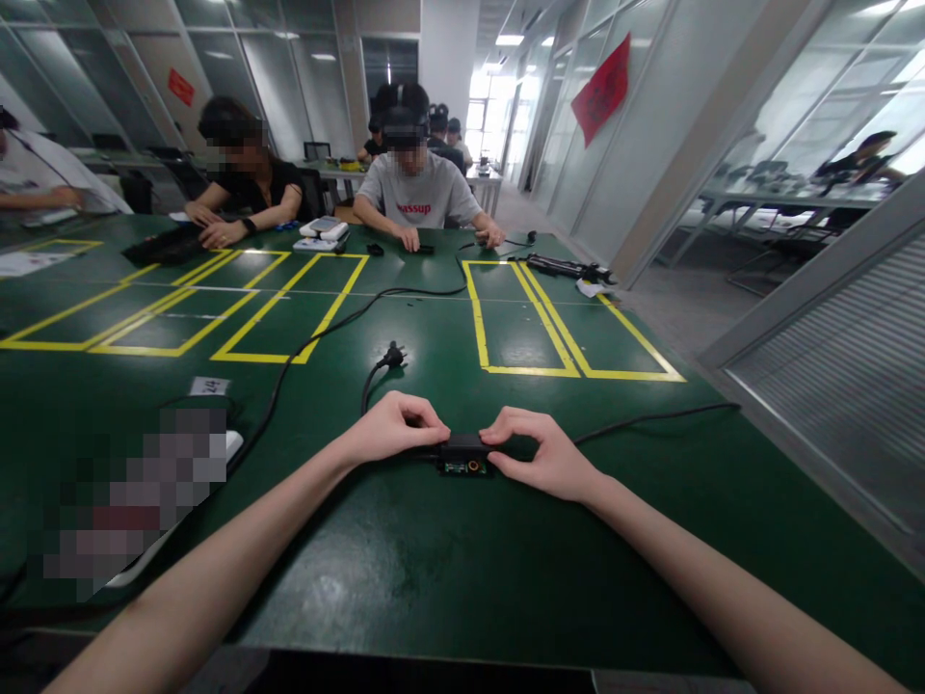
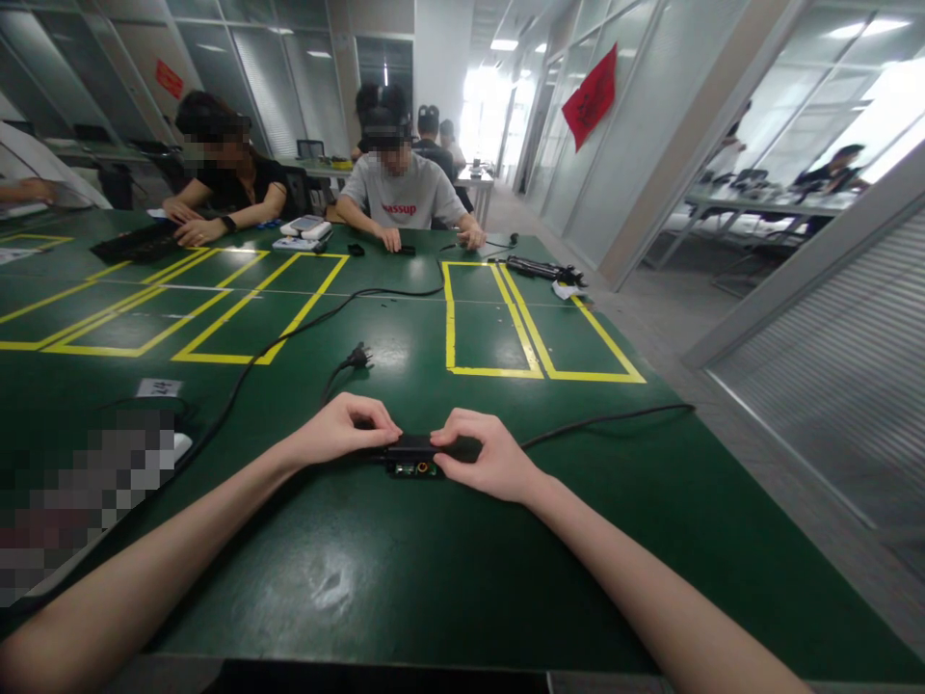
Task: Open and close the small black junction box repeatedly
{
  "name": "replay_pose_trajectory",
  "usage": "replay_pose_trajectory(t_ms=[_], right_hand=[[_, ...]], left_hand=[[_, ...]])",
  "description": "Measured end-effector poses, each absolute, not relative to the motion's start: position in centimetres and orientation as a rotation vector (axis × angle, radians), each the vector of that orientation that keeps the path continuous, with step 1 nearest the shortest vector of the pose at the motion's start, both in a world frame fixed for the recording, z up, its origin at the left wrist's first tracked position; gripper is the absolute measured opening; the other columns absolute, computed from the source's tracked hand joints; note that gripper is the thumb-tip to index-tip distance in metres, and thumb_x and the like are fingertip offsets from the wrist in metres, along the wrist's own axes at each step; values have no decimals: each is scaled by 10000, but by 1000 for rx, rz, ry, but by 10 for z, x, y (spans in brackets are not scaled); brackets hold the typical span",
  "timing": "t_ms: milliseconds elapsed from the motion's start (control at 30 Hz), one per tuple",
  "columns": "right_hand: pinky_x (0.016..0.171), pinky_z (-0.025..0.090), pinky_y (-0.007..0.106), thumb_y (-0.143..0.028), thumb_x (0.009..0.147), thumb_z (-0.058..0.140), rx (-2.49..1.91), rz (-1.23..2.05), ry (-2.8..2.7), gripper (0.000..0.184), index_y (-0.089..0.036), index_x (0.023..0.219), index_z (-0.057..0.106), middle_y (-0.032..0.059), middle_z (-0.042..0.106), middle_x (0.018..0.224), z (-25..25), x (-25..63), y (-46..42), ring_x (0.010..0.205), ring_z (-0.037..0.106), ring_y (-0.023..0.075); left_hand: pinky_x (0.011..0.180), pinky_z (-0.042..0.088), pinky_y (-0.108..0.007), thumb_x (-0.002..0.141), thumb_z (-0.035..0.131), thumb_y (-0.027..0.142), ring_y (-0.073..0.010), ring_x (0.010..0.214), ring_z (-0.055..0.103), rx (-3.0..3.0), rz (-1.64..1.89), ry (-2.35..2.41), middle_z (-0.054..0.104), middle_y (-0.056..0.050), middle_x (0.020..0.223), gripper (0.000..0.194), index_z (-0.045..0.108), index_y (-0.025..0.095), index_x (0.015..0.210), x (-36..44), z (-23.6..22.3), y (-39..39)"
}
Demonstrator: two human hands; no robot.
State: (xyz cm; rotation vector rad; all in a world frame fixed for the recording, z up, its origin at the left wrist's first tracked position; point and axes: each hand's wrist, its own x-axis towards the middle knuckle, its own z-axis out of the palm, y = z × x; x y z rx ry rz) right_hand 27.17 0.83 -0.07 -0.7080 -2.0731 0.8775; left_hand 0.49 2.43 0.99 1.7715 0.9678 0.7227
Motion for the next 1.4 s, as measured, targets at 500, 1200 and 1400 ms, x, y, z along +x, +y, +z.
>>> replay_pose_trajectory(t_ms=[500, 1200, 1400], right_hand=[[758, 602, 363, -293, 891, 733, -651, 740, -2225, 140, -220, 775, 707, 76, 730, 851, 2, 271, 6, 862, 737, 225], [789, 503, 324, -290, 825, 797, -982, 1097, -2150, 296, -201, 1096, 718, 37, 728, 1005, 8, 261, 12, 905, 642, 198], [787, 471, 324, -351, 792, 826, -972, 1008, -2154, 356, -208, 1068, 652, 17, 669, 988, 0, 259, 13, 875, 587, 191]], left_hand=[[710, 560, -275, 744, 833, 359, -181, 742, 714, 1766, 673, 955, 791, -78, 803, 236, 771, 131, 758, 6, 8, 22], [646, 380, -255, 840, 791, 288, -154, 721, 577, 2169, 621, 1223, 633, 16, 792, 178, 657, 183, 786, 44, 17, 6], [696, 418, -266, 934, 674, 237, -167, 798, 611, 2362, 498, 1294, 647, 11, 892, 104, 617, 201, 855, 64, 22, 0]])
